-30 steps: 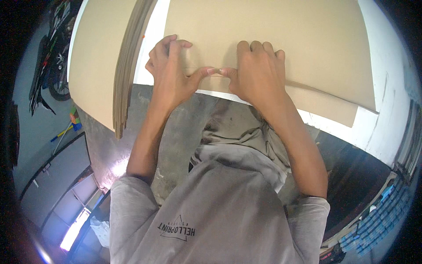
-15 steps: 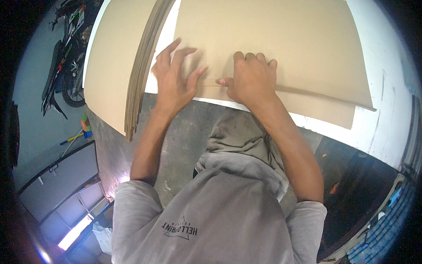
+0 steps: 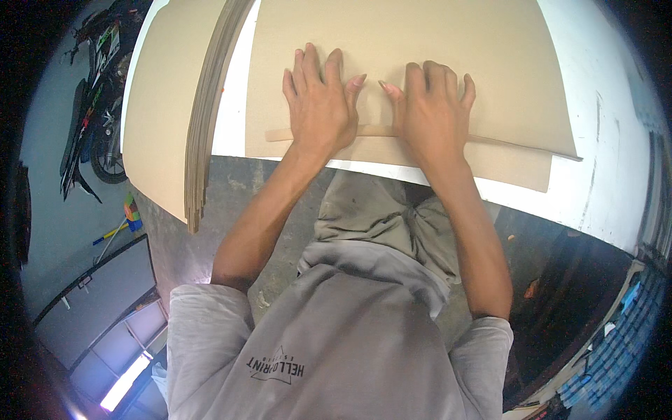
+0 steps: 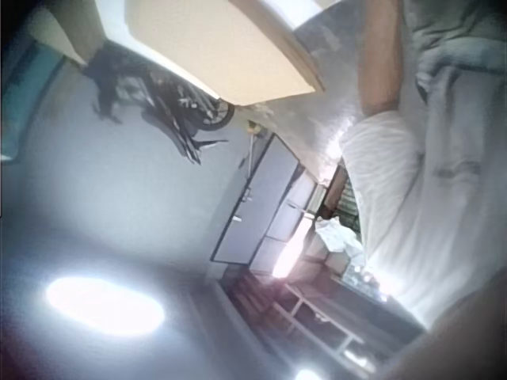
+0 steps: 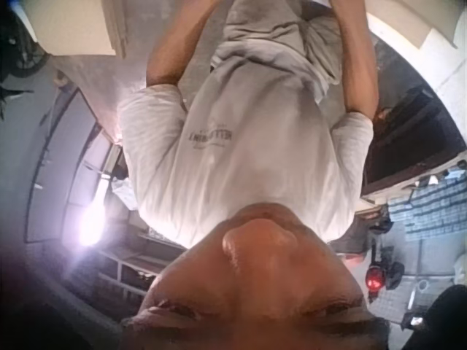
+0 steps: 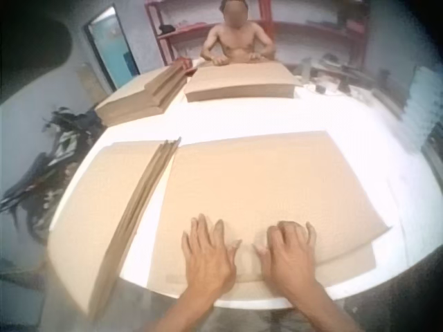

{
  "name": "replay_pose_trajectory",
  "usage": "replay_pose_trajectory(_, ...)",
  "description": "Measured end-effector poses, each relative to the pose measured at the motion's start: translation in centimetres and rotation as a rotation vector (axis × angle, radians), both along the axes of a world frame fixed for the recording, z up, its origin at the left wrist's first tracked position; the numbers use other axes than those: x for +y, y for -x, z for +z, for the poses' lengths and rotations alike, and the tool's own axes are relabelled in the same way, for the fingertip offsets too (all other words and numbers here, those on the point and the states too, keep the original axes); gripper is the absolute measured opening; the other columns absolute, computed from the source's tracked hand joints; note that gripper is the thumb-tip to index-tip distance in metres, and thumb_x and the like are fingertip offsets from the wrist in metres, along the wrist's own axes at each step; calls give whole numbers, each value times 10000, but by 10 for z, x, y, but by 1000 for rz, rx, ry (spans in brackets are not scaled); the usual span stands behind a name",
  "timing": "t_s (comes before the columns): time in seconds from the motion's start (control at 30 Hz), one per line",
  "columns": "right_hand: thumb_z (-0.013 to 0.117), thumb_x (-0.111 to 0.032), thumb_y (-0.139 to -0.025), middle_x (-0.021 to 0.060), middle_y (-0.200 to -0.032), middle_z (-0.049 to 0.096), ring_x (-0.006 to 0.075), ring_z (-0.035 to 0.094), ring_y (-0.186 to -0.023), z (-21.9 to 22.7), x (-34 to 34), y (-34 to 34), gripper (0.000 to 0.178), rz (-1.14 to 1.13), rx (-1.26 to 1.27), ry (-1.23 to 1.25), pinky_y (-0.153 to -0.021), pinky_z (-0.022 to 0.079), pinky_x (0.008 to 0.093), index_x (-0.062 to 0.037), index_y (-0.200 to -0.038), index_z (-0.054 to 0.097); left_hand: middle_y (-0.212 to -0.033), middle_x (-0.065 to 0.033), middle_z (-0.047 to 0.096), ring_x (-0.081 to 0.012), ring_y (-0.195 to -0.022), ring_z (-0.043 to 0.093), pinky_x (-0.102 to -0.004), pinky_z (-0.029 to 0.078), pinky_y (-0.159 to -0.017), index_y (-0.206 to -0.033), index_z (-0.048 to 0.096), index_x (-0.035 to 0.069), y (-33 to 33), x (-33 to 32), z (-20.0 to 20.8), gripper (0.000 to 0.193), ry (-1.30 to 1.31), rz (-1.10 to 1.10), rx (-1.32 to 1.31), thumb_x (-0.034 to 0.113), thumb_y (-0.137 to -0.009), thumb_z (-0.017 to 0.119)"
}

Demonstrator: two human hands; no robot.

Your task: The person repeatedly folds large flat cardboard sheets in half on a white table, pressing the crease with both hands, then places each folded sheet aside. The action is repeated for multiple sheets throughout the clip.

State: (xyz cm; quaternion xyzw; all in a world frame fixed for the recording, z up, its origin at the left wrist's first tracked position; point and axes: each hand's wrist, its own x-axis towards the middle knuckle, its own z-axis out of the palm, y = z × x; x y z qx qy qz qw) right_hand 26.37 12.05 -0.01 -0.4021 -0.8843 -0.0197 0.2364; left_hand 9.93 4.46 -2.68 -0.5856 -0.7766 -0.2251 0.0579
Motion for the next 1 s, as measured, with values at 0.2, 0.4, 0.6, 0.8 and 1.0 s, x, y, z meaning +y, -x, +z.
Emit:
replay_pose_trajectory(0.2, 554, -408, -1092, 203, -1342, 622, 356, 560, -1291, -23, 3, 10, 415, -76, -42, 28, -1138, 320, 688, -69, -1307, 656, -1582, -392, 391, -549, -1520, 315, -737, 220, -1197, -1491, 521, -35, -5, 7, 6, 574, 86, 31, 11, 357, -1075, 569)
replay_pose_trajectory(0.4, 547, -310, -1084, 191, -1395, 596, 357, 538, -1309, -20, 2, 8, 347, -106, -17, 106, -1152, 292, 675, -81, -1325, 649, -1488, -306, 499, -468, -1443, 424, -701, 262, -1174, -1386, 582, 3, -39, 24, -5, 429, -163, 2, -5, 247, -1036, 617)
replay_pose_trajectory(0.6, 565, -293, -1079, 184, -1403, 591, 342, 531, -1317, -18, 9, 7, 329, -75, -13, 142, -1152, 313, 636, -98, -1330, 651, -1429, -267, 537, -427, -1379, 474, -679, 270, -1169, -1338, 591, -4, -24, 19, 3, 445, -179, -103, -137, 338, -1054, 594)
replay_pose_trajectory(0.8, 584, -312, -1074, 182, -1392, 600, 336, 532, -1319, -23, 7, 5, 352, -68, -16, 85, -1159, 312, 626, -91, -1339, 655, -1359, -210, 610, -388, -1316, 523, -661, 284, -1159, -1311, 617, -4, 58, -16, 14, 495, -93, -26, -78, 422, -1073, 531)
replay_pose_trajectory(1.0, 600, -344, -1068, 191, -1380, 623, 336, 536, -1329, -23, 7, 5, 364, -48, 57, 86, -1167, 317, 601, -68, -1288, 693, -1137, -206, 705, -354, -1076, 615, -504, 437, -1010, -1140, 700, -3, 82, -14, 6, 392, -533, -102, -605, 366, -1043, 612)
